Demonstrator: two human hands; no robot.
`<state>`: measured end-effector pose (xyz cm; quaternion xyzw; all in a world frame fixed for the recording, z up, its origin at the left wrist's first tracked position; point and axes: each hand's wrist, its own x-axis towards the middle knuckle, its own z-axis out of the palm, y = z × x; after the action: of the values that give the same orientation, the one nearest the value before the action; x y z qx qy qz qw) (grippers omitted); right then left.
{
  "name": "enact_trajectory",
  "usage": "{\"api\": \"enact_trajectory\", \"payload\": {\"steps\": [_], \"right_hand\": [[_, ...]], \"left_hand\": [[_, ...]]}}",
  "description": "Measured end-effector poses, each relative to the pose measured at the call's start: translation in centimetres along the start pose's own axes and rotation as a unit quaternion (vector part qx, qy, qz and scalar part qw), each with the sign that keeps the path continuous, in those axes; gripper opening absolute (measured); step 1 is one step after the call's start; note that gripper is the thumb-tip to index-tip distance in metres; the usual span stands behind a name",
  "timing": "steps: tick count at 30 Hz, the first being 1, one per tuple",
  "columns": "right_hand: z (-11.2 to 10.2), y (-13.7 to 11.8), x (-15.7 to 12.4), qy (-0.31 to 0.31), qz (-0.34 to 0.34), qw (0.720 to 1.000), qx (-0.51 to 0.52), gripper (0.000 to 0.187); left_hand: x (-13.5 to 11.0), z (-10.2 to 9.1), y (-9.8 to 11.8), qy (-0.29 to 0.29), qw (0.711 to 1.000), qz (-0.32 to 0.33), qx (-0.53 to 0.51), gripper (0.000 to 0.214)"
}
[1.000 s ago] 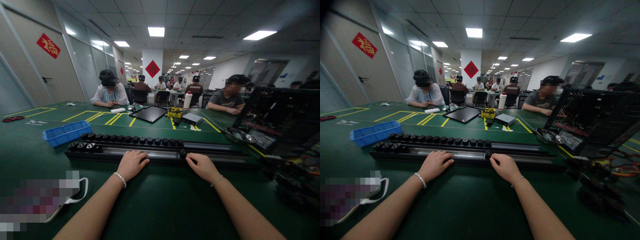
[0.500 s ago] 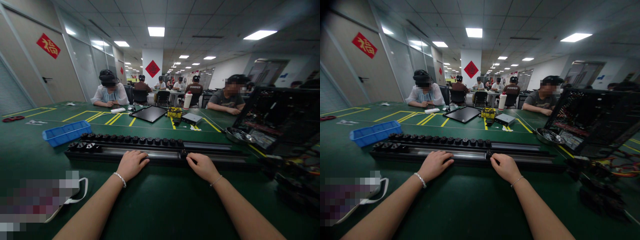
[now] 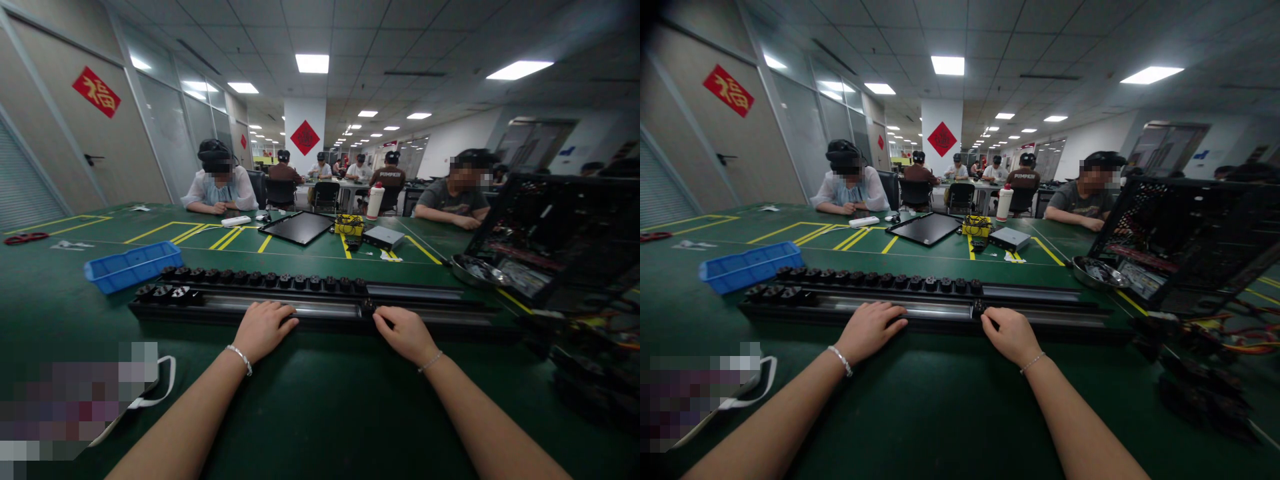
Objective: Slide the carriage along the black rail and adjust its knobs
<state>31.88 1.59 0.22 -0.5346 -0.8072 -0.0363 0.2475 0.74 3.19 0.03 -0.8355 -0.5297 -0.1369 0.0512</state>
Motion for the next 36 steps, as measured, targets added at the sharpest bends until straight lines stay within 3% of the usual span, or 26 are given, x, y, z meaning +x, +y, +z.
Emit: {"api": "enact_trajectory", "payload": {"steps": [10, 18, 36], "right_hand": [[-0.09, 0.19, -0.24, 0.002, -0.025, 0.997, -0.069, 0.029], [0.15, 0.46, -0.21, 0.022, 0.007, 1.000, -0.011, 0.028], [0.05, 0.24, 0.01, 0.019, 0.022, 1.000, -0.011, 0.028]], "left_hand": [[0.00, -0.15, 0.15, -0.004, 1.000, 0.003, 0.012, 0.041], [-0.01, -0.14, 0.07, -0.004, 1.000, 0.001, 0.006, 0.041], [-0.02, -0.12, 0.08, 0.002, 1.000, 0.004, -0.001, 0.041]]}}
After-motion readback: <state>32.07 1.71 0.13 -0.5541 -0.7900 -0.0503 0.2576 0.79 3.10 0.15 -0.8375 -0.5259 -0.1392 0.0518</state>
